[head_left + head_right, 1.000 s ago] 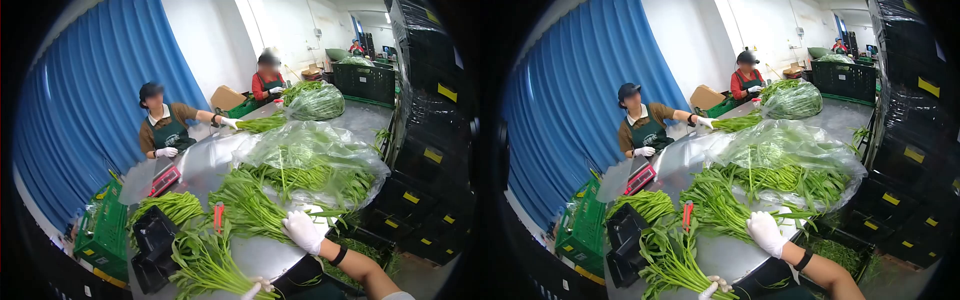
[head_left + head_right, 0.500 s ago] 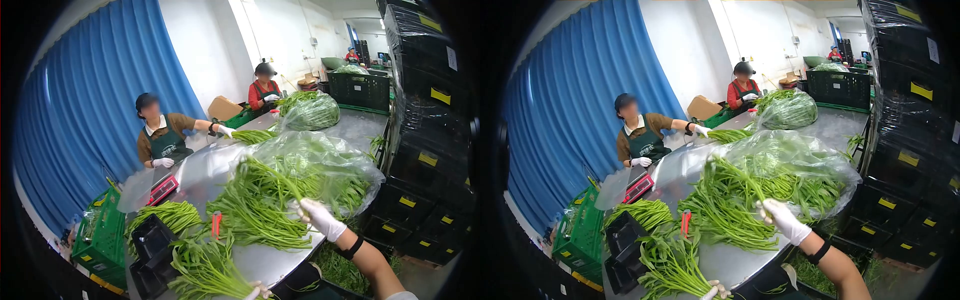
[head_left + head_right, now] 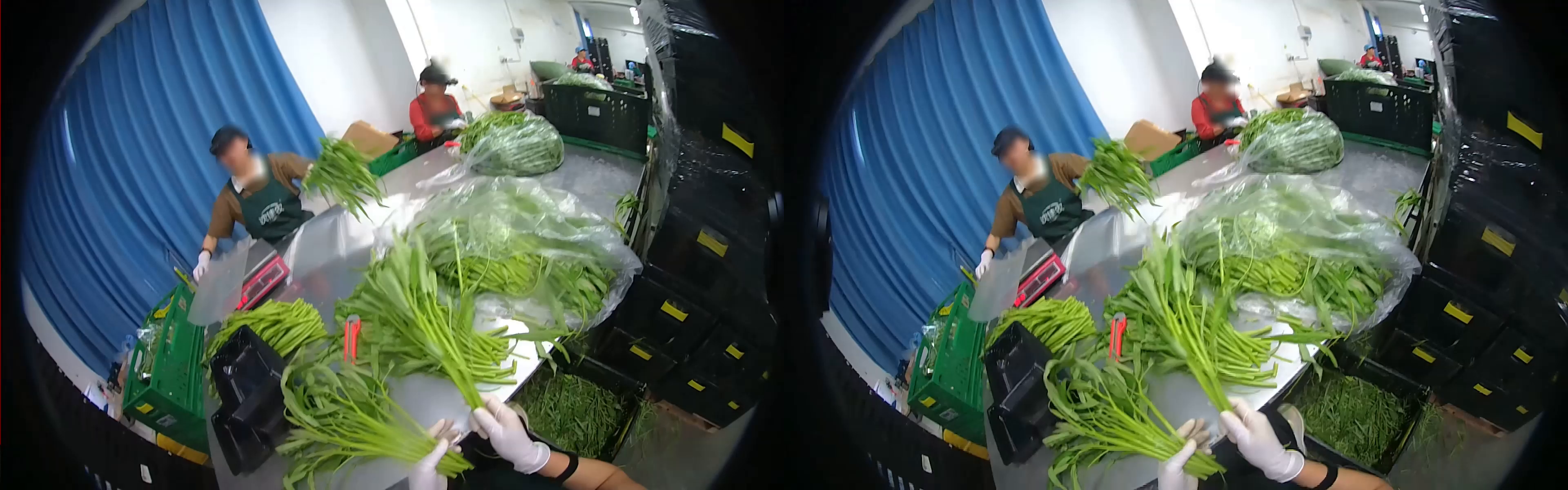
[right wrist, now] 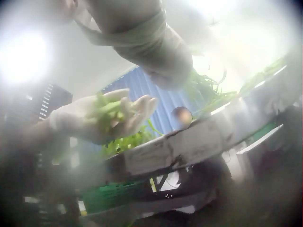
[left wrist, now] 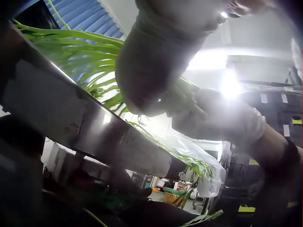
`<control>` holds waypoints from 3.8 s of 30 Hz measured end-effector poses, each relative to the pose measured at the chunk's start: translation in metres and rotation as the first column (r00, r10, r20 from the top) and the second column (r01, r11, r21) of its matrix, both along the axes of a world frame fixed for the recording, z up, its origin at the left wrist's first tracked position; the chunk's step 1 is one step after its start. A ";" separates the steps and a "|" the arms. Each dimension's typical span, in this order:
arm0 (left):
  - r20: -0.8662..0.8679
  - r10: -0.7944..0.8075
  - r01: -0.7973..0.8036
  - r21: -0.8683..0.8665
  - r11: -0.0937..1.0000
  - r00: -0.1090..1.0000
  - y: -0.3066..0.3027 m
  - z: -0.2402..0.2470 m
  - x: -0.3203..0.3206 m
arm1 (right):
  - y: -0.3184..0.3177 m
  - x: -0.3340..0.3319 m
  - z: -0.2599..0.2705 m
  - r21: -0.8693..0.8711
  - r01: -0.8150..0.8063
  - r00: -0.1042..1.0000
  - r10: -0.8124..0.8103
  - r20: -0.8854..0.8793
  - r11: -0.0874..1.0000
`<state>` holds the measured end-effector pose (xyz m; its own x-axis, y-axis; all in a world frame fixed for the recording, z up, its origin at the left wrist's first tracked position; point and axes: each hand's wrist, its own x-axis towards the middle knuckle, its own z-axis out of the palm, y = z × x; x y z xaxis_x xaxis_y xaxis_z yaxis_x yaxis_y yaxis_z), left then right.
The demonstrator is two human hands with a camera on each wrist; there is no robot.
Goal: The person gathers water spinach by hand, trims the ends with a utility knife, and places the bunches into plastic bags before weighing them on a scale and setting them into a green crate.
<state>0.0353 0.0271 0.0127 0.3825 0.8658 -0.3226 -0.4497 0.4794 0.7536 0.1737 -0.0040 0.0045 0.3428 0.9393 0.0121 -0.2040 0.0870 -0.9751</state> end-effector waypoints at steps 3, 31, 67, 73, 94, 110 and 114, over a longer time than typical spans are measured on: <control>-0.017 0.001 -0.002 -0.027 1.000 1.000 -0.001 -0.017 -0.008 | -0.018 -0.025 -0.013 -0.020 -0.080 0.993 0.081 0.080 0.997; -0.221 0.022 0.007 0.128 0.992 0.975 -0.007 -0.012 -0.019 | -0.017 0.047 0.022 0.848 0.013 0.712 0.591 -0.381 0.530; 0.366 -0.201 0.179 0.092 0.980 0.909 -0.016 -0.034 -0.056 | 0.014 -0.002 0.042 0.245 -0.330 0.752 0.097 0.652 0.912; 0.349 -0.198 0.184 0.074 0.980 0.916 -0.017 -0.031 -0.061 | 0.028 -0.013 0.020 0.265 -0.404 0.725 0.129 0.676 0.876; 0.728 -0.367 0.272 0.251 0.929 0.579 0.004 -0.025 -0.033 | -0.048 0.001 -0.017 0.708 -0.123 0.437 -0.602 0.668 0.695; 0.077 0.093 -0.104 0.156 0.982 0.993 -0.013 -0.011 -0.010 | 0.070 0.066 0.028 0.392 0.200 0.079 -0.413 0.907 0.898; 0.144 0.078 -0.075 -0.026 0.997 0.987 -0.007 -0.028 -0.009 | 0.094 0.074 0.011 0.184 0.278 -0.079 -0.168 0.983 0.943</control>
